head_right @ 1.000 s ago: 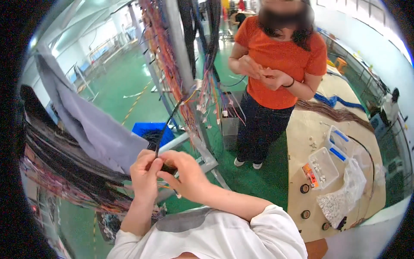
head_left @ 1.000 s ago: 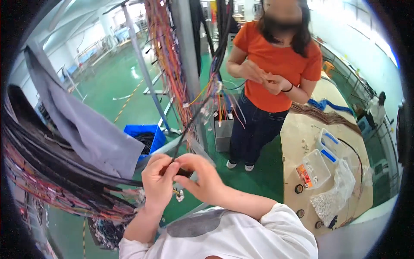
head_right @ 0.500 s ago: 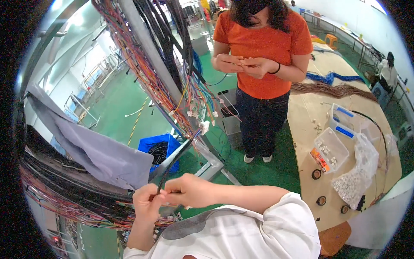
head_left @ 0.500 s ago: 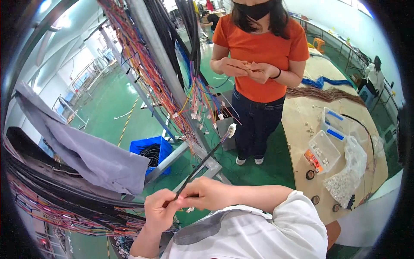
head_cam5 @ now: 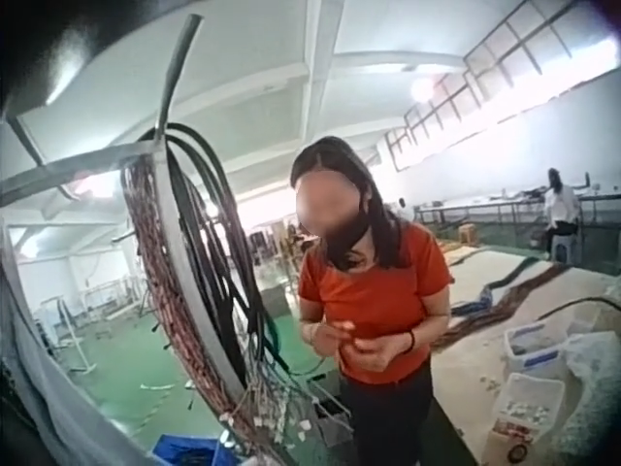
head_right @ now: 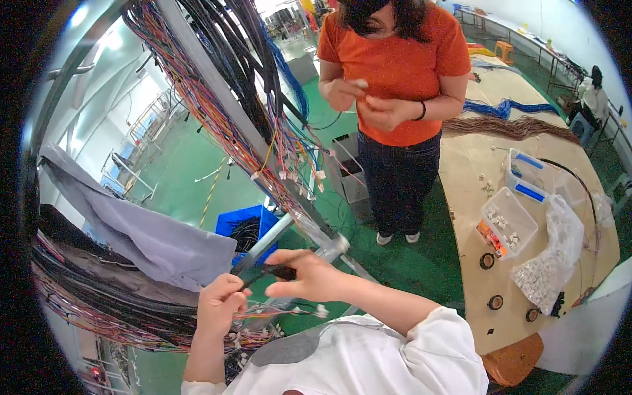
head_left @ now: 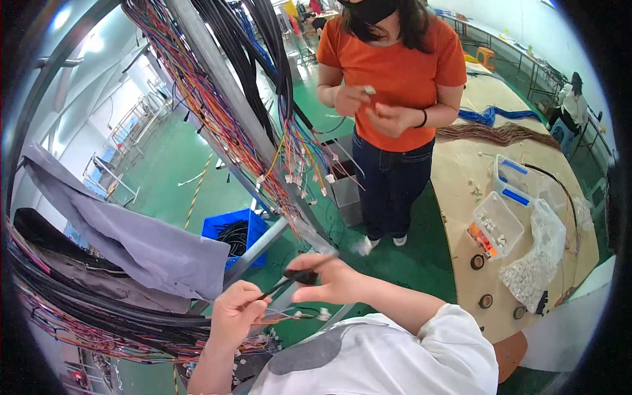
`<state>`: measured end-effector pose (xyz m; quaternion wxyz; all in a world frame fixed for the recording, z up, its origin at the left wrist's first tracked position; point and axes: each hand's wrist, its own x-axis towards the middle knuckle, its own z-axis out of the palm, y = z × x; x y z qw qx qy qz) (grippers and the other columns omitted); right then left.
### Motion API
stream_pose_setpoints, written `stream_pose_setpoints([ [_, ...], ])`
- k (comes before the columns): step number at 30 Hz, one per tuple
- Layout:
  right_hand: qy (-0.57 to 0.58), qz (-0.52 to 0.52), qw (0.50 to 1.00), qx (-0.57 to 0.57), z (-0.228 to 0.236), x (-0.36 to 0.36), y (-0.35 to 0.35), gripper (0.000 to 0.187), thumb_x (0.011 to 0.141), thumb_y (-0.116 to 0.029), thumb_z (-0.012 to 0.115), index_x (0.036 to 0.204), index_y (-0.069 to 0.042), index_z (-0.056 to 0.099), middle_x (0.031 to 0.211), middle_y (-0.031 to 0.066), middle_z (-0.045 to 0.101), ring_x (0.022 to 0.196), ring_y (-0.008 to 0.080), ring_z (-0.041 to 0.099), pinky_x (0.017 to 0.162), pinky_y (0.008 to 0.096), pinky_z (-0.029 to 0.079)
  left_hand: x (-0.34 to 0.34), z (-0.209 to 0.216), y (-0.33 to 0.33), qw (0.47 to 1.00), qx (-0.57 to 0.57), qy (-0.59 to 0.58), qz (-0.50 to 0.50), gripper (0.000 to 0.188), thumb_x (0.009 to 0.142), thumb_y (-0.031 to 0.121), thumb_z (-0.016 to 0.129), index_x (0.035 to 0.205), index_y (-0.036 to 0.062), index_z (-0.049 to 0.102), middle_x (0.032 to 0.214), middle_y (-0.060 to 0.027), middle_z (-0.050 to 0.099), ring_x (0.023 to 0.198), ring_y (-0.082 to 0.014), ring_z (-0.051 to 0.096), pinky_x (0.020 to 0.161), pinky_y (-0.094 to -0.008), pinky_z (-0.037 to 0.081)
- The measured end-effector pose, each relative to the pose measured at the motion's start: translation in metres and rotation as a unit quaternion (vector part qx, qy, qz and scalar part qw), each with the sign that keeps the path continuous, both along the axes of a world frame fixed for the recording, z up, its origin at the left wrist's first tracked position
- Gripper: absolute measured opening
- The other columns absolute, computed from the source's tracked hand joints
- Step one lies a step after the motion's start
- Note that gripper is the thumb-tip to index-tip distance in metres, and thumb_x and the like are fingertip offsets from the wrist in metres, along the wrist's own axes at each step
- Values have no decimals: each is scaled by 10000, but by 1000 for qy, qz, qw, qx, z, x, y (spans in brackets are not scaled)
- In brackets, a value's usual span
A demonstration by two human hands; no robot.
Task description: The recorder is wrapping electrical wire bundles with black tape at a wire harness assembly station.
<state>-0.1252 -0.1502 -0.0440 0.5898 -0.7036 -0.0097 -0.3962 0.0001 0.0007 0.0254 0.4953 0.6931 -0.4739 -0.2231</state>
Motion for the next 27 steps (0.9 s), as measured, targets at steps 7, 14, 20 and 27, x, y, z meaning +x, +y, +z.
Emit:
stream_pose_setpoints([
  [7, 43, -10, 980, 193, 2, 18, 17, 97, 794, -118, 582, 785, -21, 578, 571, -2, 499, 494, 51, 451, 440, 202, 365, 5, -24, 6, 858, 41, -510, -36, 261, 679, 47, 596, 938, 21, 574, 697, -95, 570, 604, -230, 564, 529, -326, 439],
  [14, 278, 107, 915, 271, -69, 22, 11, 118, 803, -105, 504, 713, -28, 514, 598, -9, 449, 508, 81, 380, 506, 215, 333, 8, -67, 14, 793, 76, -604, -4, 291, 658, 127, 522, 923, 10, 553, 666, -43, 519, 603, -164, 526, 586, -263, 432],
  [20, 523, 214, 805, 180, -209, 9, -28, 137, 719, -155, 587, 685, -40, 520, 528, -1, 458, 453, 96, 397, 428, 232, 288, 3, -87, 38, 768, 23, -639, 42, 270, 625, 122, 528, 873, 25, 573, 652, -12, 487, 653, -147, 504, 772, -302, 388],
  [27, 306, 88, 937, 141, -99, 74, -33, 157, 779, -194, 535, 756, -47, 484, 654, 3, 467, 572, 79, 402, 515, 216, 318, -4, -115, 51, 767, 36, -641, 20, 277, 605, 130, 529, 862, 38, 578, 655, -2, 483, 678, -150, 503, 821, -312, 370],
])
